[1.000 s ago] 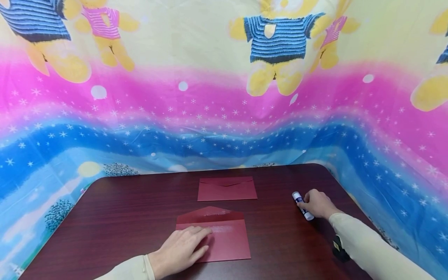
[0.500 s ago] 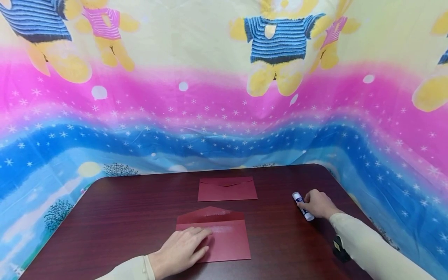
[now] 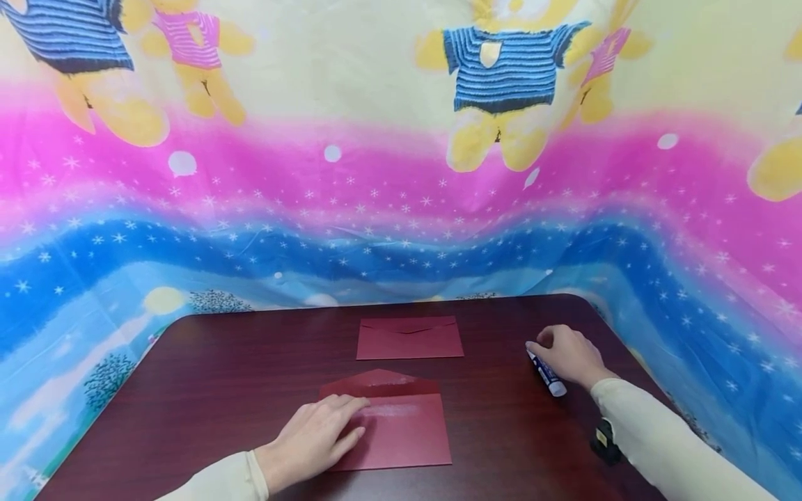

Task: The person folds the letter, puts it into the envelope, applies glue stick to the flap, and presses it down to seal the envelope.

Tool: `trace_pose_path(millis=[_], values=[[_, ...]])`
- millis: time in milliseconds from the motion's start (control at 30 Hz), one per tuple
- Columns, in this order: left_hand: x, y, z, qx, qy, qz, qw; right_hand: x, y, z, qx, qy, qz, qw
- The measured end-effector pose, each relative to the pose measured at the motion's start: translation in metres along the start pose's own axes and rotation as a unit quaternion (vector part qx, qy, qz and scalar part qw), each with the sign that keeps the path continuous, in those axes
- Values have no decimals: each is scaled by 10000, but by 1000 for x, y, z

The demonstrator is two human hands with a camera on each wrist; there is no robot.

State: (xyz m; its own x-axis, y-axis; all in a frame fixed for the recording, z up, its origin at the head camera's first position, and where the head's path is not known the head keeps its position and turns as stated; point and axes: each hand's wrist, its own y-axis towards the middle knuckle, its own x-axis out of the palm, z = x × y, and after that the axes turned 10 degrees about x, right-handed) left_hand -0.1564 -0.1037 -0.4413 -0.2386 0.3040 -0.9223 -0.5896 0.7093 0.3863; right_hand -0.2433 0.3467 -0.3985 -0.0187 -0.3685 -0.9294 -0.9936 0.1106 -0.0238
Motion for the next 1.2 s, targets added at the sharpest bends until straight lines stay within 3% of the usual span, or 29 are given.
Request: trace_pose_path(millis=[267,467,733,1000,1200], values=[[-4,-2,-12,-269,-47,211,9994,7,-14,-38,-461,238,214,9984],[-6,-3,-21,-508,-181,197,9984,18,-25,-62,-764,244,285,9964],[-7,-4,-34,-782,-160,208,9966,37,-40,-85,-1028,421,-20,9938],[-6,-3,-44,-916,-264,139,9954,61,-48,-100,-963,391,-677,9923],[-2,-4,-50,-1080,-452,-6,9931,74,-49,-113,-1196,540,-837,9878]])
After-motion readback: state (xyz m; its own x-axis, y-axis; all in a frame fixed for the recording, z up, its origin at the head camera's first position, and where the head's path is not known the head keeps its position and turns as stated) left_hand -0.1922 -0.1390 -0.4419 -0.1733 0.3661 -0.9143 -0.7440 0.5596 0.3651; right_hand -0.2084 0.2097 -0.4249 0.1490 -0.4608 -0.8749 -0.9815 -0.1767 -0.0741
